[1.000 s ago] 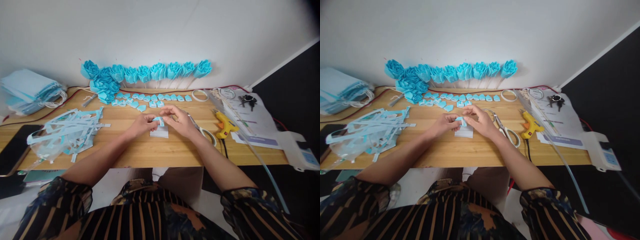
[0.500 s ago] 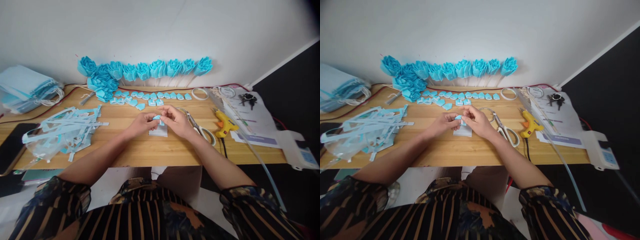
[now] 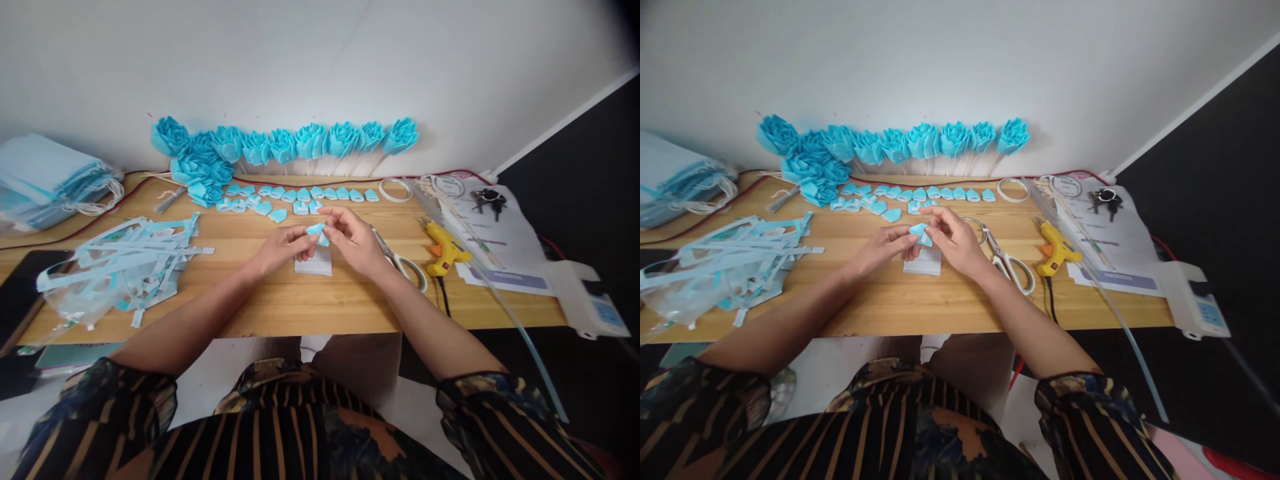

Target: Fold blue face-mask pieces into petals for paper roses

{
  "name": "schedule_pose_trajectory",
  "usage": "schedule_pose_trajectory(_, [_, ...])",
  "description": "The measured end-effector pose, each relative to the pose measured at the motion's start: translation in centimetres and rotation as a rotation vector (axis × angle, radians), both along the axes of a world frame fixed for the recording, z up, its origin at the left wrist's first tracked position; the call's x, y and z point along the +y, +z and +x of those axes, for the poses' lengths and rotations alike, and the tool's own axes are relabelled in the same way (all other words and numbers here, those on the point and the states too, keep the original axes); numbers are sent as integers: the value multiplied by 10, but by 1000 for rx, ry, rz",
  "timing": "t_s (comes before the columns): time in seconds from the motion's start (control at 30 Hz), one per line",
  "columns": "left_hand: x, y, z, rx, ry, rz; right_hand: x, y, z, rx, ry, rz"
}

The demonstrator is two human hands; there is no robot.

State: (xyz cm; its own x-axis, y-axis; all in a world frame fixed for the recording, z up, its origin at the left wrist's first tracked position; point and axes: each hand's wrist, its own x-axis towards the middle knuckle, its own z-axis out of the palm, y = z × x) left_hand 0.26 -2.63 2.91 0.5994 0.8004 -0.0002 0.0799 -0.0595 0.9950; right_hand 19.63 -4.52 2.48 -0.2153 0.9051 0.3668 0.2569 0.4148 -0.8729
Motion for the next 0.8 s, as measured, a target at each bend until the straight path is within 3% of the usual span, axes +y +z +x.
schedule_pose_trajectory(0.27, [5,-10,2,-31,150,-2,-2,5,-1,8,-24,-39])
schedule_pose_trajectory(0.43, [4,-10,2,14,116,70,-1,3,1,21,39,-82])
schedule_pose_trajectory(0.57, [1,-7,3,34,136,132,0,2,1,40,-9,-118])
schedule_pose_trajectory(0.8, [3,-6,2,-1,130,74,-1,1,-2,48,-23,-108])
